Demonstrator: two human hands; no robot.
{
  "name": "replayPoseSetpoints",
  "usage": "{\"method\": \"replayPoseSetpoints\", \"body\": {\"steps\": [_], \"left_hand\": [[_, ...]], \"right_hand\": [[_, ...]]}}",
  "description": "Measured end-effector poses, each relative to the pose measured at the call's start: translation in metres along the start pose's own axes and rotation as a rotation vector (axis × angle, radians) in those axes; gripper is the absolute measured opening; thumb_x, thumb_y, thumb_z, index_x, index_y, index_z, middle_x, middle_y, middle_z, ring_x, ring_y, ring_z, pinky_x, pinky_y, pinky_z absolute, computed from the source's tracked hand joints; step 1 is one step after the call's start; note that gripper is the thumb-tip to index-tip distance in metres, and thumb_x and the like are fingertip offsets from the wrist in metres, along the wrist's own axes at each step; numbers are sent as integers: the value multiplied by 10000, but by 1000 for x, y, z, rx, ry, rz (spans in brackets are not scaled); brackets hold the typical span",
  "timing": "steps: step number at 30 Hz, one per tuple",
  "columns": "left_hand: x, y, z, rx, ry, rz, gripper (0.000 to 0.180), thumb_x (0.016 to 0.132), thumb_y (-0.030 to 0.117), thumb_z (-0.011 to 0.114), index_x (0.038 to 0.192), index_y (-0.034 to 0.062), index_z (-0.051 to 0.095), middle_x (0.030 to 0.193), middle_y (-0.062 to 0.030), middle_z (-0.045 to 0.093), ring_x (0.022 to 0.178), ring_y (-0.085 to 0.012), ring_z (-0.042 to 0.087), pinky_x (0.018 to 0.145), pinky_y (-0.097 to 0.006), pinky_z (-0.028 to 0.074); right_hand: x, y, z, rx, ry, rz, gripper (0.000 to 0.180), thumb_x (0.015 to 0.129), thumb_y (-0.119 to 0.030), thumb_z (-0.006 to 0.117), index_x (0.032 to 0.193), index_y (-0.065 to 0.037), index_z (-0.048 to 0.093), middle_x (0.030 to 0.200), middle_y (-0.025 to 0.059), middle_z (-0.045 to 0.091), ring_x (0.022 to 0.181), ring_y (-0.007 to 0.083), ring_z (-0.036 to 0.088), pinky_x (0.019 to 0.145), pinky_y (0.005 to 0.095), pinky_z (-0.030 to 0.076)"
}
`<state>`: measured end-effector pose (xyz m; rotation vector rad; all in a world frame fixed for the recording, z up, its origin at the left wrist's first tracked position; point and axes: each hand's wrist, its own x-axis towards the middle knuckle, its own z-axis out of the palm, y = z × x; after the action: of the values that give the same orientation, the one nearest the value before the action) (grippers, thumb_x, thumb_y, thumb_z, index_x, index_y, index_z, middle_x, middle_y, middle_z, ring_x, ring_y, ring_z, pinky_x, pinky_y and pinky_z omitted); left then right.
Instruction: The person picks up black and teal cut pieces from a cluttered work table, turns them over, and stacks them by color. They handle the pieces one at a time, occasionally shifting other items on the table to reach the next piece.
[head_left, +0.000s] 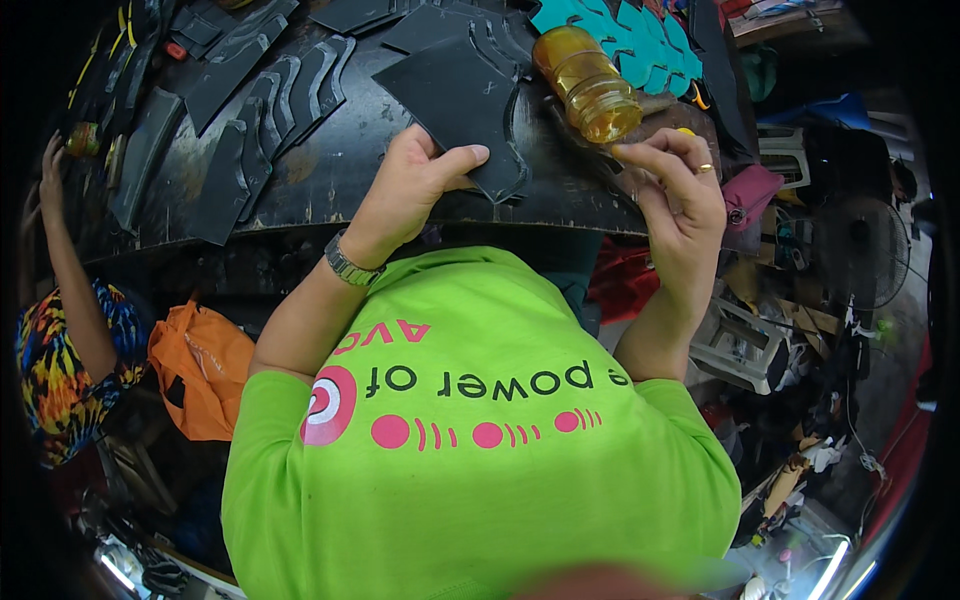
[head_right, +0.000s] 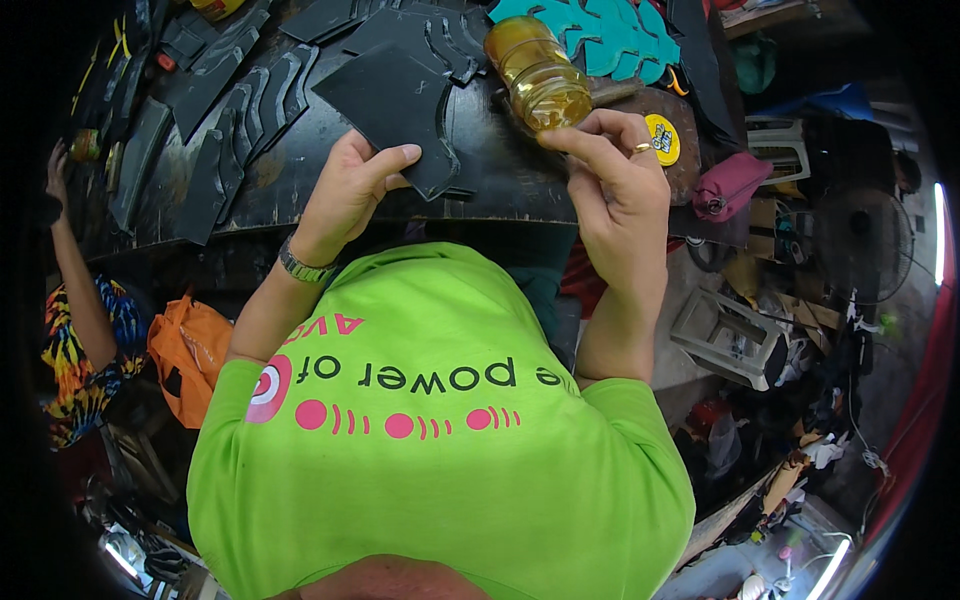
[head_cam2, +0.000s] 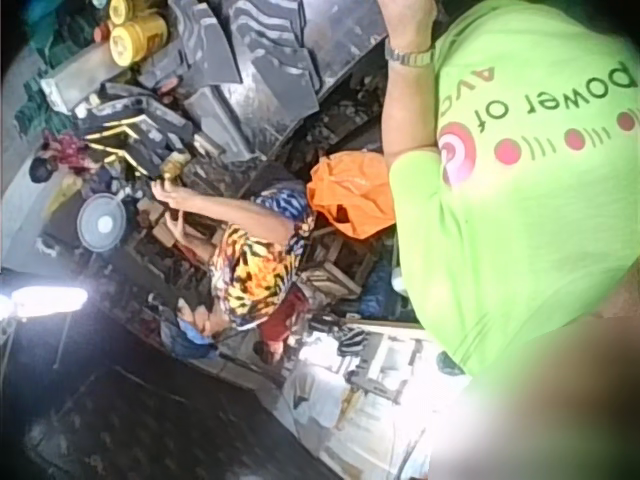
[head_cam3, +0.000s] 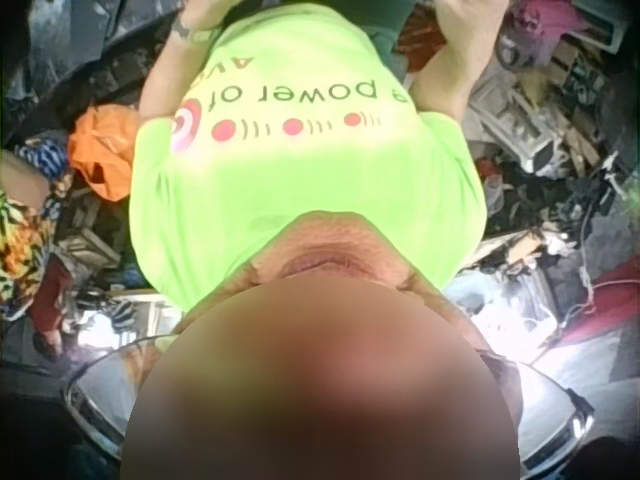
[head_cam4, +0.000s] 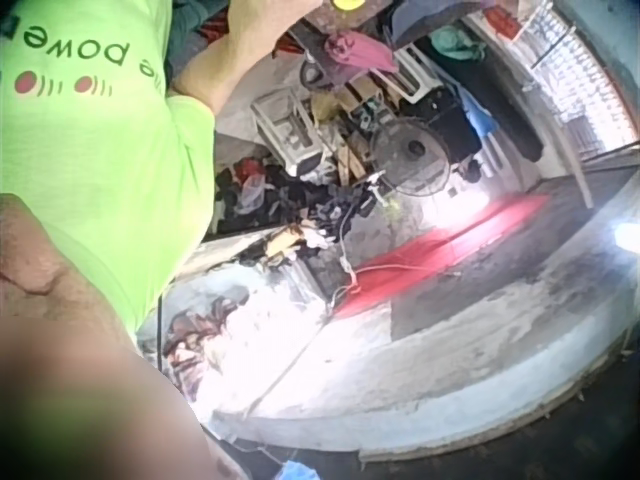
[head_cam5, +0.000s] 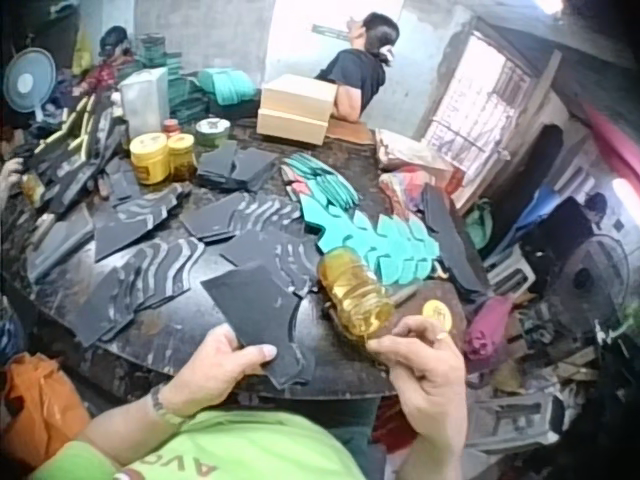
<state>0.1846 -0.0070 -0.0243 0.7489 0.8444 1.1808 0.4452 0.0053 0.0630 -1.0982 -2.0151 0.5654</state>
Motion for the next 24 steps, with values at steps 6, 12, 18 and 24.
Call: {"method": "replayPoseSetpoints", "body": {"steps": [6, 12, 18, 24], "left_hand": [[-3, 2, 4, -13, -26, -26, 286, 953, -5, 614, 1233, -46, 571, 1147, -133, 698, 980, -182, 717, 843, -329, 619], [-8, 4, 7, -107, -42, -17, 290, 954, 14, 616, 1232, -57, 570, 1154, -132, 693, 996, -185, 713, 861, -332, 611], [-9, 9, 7, -156, -68, -25, 291, 947, 30, 633, 1213, -66, 561, 1145, -146, 687, 980, -201, 718, 843, -333, 618], [-9, 11, 4, -187, -93, -45, 261, 958, 29, 618, 1204, -50, 581, 1127, -129, 701, 980, -187, 718, 866, -327, 608]], "right_hand": [[1, -3, 50, 456, -36, 61, 432, 840, 123, 591, 1207, -62, 726, 1082, 46, 571, 902, 113, 544, 805, 233, 442], [-1, 13, 76, 403, -117, 34, 448, 851, 113, 591, 1227, -91, 724, 1069, 57, 564, 923, 134, 565, 806, 245, 459], [-3, 16, 77, 370, -117, 7, 424, 843, 127, 593, 1172, -90, 750, 1058, 54, 578, 916, 136, 598, 786, 242, 484], [-4, 17, 75, 436, -147, 27, 415, 817, 148, 596, 1122, -81, 763, 1051, 49, 585, 904, 129, 610, 786, 250, 506]]}}
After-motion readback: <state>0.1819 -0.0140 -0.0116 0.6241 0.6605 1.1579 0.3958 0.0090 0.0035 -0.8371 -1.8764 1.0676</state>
